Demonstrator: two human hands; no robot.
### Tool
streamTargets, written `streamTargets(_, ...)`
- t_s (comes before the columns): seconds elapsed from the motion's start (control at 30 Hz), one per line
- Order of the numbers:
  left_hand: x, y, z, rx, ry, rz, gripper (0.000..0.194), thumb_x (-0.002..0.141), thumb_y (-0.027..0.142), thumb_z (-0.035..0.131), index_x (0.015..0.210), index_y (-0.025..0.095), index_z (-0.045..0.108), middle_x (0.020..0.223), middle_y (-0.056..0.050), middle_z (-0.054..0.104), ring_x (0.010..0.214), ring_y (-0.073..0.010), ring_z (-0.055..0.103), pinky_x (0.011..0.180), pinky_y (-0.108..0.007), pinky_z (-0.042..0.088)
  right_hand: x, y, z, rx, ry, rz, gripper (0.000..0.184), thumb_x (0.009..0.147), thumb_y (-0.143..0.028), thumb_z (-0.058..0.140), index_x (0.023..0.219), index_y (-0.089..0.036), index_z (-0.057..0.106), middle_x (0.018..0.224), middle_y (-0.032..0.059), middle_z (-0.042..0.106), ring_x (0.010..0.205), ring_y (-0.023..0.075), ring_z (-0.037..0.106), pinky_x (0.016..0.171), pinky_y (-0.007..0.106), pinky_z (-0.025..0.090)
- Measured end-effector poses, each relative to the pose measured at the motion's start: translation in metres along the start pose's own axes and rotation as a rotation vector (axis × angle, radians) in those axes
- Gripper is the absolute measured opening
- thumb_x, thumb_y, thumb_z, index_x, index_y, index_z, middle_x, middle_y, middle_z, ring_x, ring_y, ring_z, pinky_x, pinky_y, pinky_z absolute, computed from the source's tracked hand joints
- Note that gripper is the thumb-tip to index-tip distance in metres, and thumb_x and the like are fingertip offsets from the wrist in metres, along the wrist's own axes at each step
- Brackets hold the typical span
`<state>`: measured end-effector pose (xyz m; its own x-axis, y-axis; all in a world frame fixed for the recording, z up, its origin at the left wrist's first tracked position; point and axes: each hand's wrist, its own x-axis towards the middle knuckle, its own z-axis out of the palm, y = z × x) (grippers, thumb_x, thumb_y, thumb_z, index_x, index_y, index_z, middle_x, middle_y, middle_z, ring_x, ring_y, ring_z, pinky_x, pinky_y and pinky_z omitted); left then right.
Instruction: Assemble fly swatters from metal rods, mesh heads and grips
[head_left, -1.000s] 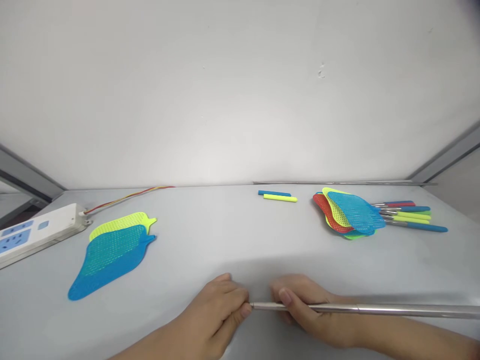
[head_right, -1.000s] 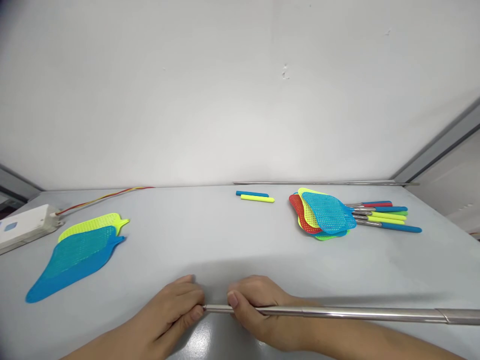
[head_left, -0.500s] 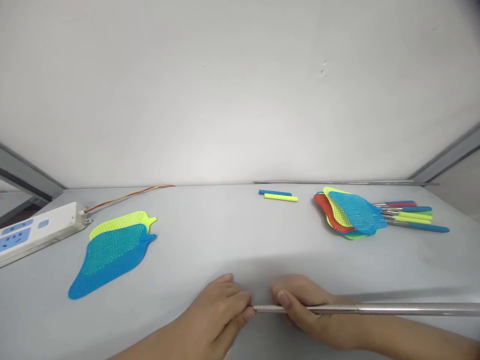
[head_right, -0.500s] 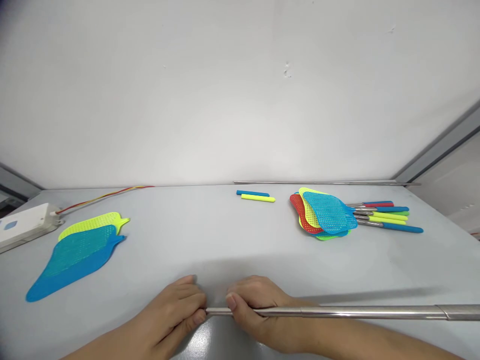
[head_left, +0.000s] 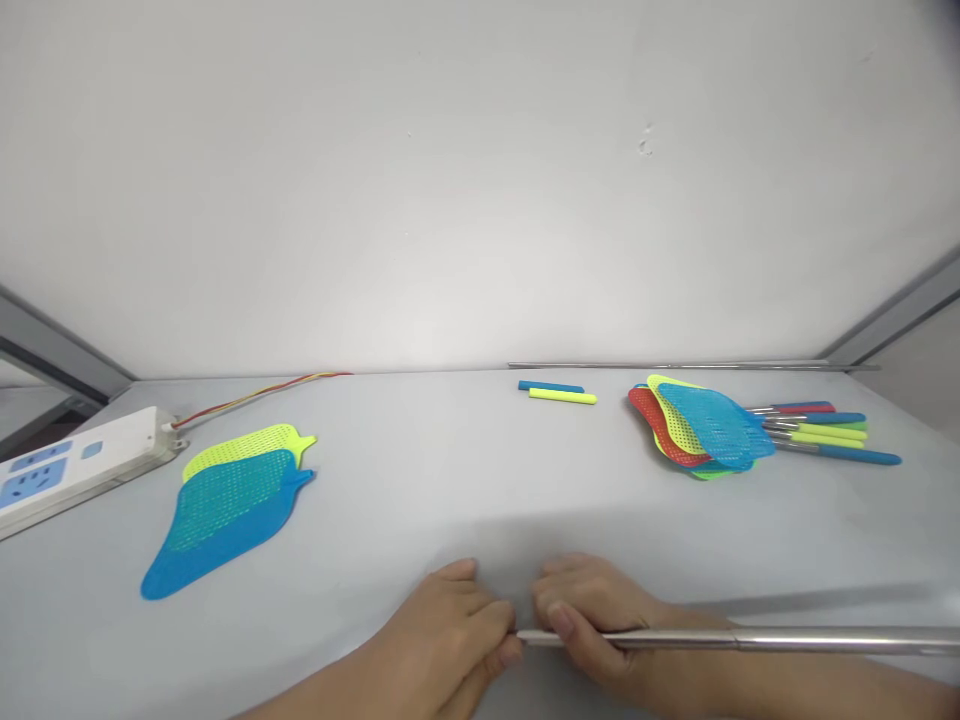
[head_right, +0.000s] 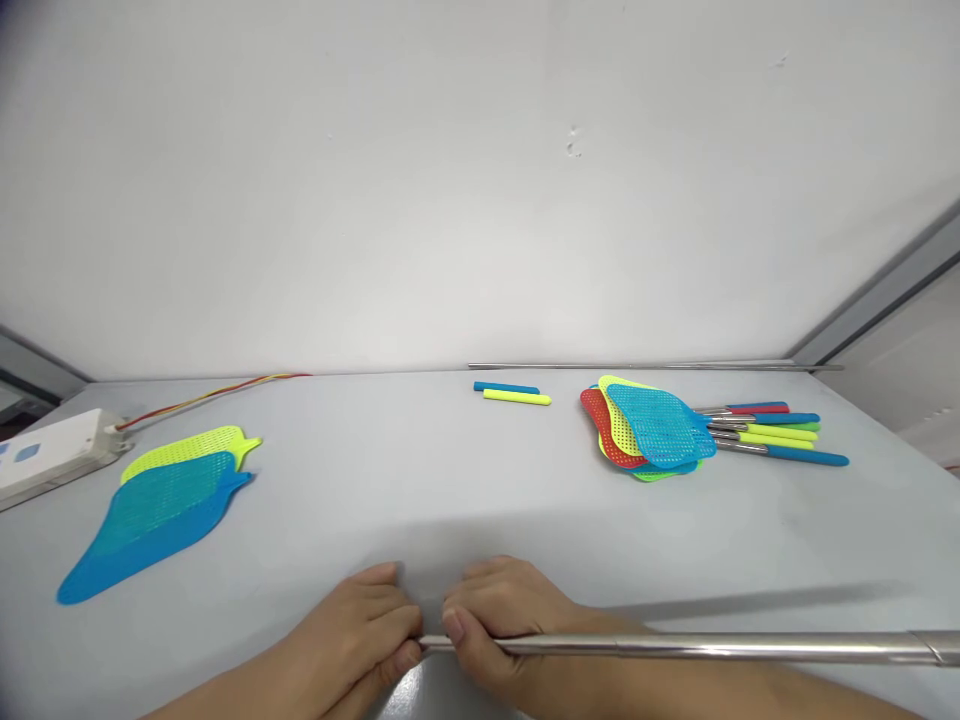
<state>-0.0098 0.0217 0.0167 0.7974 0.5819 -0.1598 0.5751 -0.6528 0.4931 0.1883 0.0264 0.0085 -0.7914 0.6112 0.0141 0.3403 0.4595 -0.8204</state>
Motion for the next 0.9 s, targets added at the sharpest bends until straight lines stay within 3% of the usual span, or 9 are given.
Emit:
streamTargets(0.27,-0.0003,0.0010,-0.0039,-0.006,-0.027,0.003,0.024,0.090,0.020,0.028,0.073,0.019,0.045,0.067,0.002,0.056,0.063,-0.0120,0.053,0.078,-0.031,0.036,0.0008,0.0033,0.0009,-0.008,0.005,-0.010,0.032,0.092,-0.028,0.017,0.062,-0.020,0.023,0.059,-0.0040,0.031,0.057,0.0103,0.031,0.075,0.024,0.034)
streamTargets(0.57,-0.0014,0.0018,-0.0009,-0.126,0.116,-0.074,0.025,0.090,0.030,0.031,0.076,0.021,0.049,0.068,0.002,0.055,0.065,-0.0122,0.049,0.077,-0.028,0.037,0.0038,0.0050,-0.0016,0.000,0.046,0.020,0.035,0.092,-0.029,0.019,0.061,-0.018,0.033,0.059,-0.0027,0.037,0.057,0.0097,0.036,0.061,0.021,0.033)
streamTargets(0.7,-0.0007,0.0012,-0.0030,-0.192,0.101,-0.073,0.023,0.089,0.033,0.034,0.079,0.021,0.050,0.071,0.002,0.056,0.067,-0.0126,0.047,0.070,-0.026,0.036,0.0043,0.0062,-0.0010,-0.058,-0.006,-0.046,0.031,0.090,-0.031,0.028,0.061,-0.018,0.029,0.058,-0.0040,0.036,0.054,0.0081,0.033,0.060,0.022,0.031)
streamTargets(0.9,0.0004,-0.0016,0.0005,-0.260,0.157,-0.095,0.023,0.090,0.032,0.032,0.079,0.021,0.049,0.068,0.003,0.052,0.065,-0.0120,0.045,0.065,-0.023,0.035,0.0024,0.0077,-0.0028,0.025,0.042,0.011,0.033,0.086,-0.032,0.038,0.058,-0.017,0.031,0.056,-0.0047,0.032,0.051,0.0069,0.029,0.051,0.020,0.027)
